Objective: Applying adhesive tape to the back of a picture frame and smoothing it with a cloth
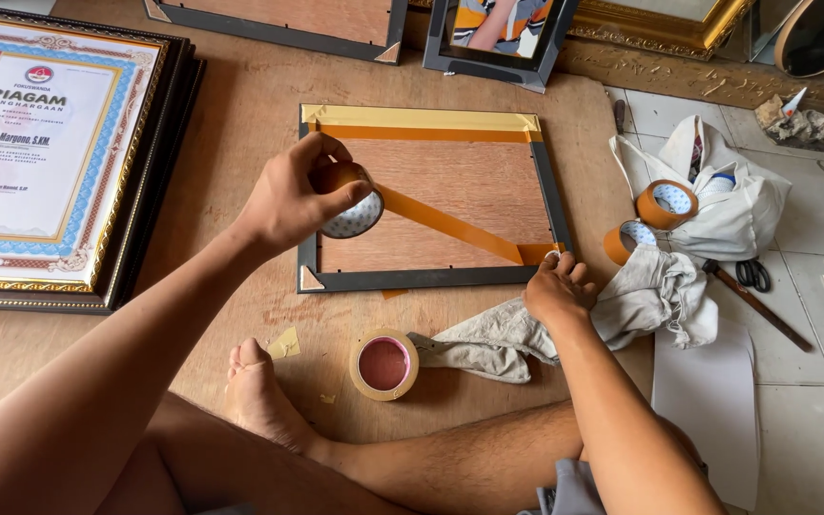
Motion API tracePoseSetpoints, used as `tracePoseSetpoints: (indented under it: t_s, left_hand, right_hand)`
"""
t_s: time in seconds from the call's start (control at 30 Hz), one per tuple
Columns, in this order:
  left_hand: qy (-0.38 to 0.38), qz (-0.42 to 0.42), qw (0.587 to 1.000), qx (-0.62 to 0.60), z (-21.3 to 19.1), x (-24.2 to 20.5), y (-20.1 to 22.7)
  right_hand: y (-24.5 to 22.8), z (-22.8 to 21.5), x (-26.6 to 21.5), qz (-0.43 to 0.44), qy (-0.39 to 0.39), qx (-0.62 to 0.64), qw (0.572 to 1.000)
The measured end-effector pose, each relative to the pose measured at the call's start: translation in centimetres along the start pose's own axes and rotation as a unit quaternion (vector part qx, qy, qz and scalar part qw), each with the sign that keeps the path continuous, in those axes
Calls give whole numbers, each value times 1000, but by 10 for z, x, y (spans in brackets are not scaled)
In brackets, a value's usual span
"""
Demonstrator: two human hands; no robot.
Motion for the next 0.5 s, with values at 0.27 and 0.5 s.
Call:
tracePoseSetpoints:
  t_s: [0.27,0.5]
  left_hand:
    - [-93,-23,991,97,5,-18,-47]
    - [-128,-55,963,233,41,-11,-148]
  right_hand:
    - [-1,3,-1,1,-3,-2,1000]
    - [4,16,16,-5,-7,-3,1000]
Point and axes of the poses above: each hand's wrist, its own x-axis towards the middle knuckle, its own z-axis out of the palm, y = z × x, the point moved 8 cm from there along x, towards the middle knuckle, and after that the axes turned 14 degrees about -x, right-handed, at the moved point
